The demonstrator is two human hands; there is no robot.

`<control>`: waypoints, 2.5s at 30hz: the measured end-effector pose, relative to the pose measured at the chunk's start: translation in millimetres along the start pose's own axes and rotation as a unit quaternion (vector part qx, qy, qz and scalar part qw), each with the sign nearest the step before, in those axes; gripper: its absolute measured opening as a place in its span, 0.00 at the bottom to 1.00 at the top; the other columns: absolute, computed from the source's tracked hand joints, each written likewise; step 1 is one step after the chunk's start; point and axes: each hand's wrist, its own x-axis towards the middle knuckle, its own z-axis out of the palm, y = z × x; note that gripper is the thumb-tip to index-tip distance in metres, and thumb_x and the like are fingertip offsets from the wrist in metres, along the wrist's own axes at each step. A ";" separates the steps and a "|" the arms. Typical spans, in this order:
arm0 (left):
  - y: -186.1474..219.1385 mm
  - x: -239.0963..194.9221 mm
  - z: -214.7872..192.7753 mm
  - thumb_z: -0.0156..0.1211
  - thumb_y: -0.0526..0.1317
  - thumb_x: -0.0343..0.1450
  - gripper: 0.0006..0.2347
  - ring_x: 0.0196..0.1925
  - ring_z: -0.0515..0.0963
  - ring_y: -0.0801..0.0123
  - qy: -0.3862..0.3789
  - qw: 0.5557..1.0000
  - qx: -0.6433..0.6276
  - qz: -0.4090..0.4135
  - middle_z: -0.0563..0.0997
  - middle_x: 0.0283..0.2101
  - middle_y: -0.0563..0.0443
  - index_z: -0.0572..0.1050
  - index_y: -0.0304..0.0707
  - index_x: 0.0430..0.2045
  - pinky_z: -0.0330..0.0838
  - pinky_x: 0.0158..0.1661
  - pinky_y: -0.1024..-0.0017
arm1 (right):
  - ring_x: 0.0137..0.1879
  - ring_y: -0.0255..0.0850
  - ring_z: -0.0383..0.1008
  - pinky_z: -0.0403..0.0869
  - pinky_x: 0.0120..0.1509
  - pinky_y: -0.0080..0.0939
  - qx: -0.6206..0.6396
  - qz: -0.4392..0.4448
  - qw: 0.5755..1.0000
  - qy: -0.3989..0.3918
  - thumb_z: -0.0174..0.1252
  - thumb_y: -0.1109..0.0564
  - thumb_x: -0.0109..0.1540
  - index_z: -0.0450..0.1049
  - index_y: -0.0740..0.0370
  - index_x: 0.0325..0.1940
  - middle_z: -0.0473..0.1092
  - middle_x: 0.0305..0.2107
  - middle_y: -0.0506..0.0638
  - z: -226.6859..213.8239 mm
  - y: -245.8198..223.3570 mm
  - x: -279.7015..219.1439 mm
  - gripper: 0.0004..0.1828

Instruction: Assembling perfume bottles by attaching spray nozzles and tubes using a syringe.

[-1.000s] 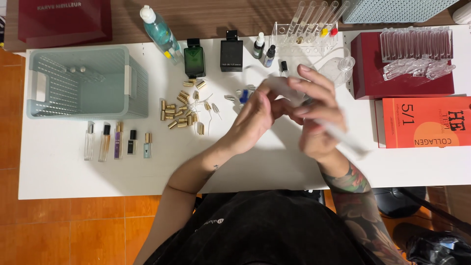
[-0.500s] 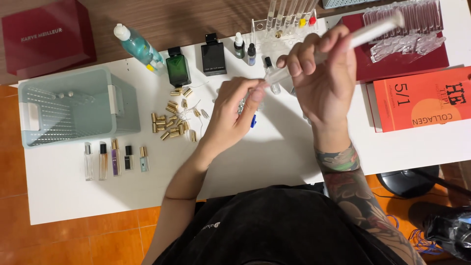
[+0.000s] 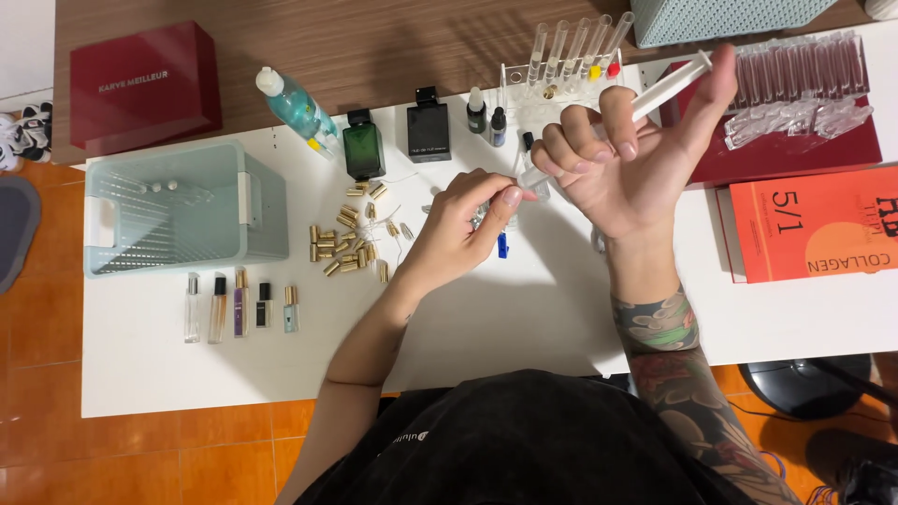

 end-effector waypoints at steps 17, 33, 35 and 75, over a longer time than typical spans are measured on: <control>2.1 1.7 -4.5 0.55 0.38 0.80 0.08 0.31 0.70 0.72 0.011 1.000 0.021 0.017 0.73 0.26 0.53 0.82 0.36 0.41 0.67 0.35 0.73 | 0.26 0.46 0.51 0.56 0.37 0.45 -0.046 0.005 0.999 -0.007 0.30 0.24 0.66 0.49 0.58 0.20 0.51 0.15 0.52 -21.4 -3.7 4.9 0.37; -4.3 -0.8 -5.3 0.52 0.40 0.81 0.10 0.24 0.58 0.84 -0.030 0.993 -0.098 -0.059 0.62 0.20 0.62 0.81 0.35 0.42 0.55 0.26 0.78 | 0.27 0.43 0.53 0.55 0.37 0.41 -0.054 0.015 0.996 -0.075 0.32 0.27 0.67 0.52 0.57 0.17 0.53 0.15 0.49 -35.0 -4.5 6.9 0.37; -4.0 -0.5 -5.9 0.52 0.40 0.81 0.11 0.24 0.58 0.85 -0.032 0.993 -0.099 -0.059 0.61 0.19 0.62 0.81 0.35 0.41 0.54 0.25 0.78 | 0.27 0.43 0.53 0.56 0.37 0.41 -0.074 0.013 0.993 -0.090 0.33 0.27 0.66 0.53 0.56 0.18 0.53 0.15 0.49 -37.1 -6.0 7.0 0.36; -5.1 -5.2 -15.2 0.48 0.44 0.82 0.15 0.28 0.61 0.83 -0.151 0.942 -0.288 -0.088 0.64 0.24 0.63 0.78 0.31 0.36 0.58 0.32 0.79 | 0.27 0.42 0.54 0.58 0.38 0.43 -0.161 -0.008 0.958 -0.237 0.31 0.20 0.62 0.63 0.50 0.21 0.57 0.18 0.46 -61.2 -17.4 -0.8 0.37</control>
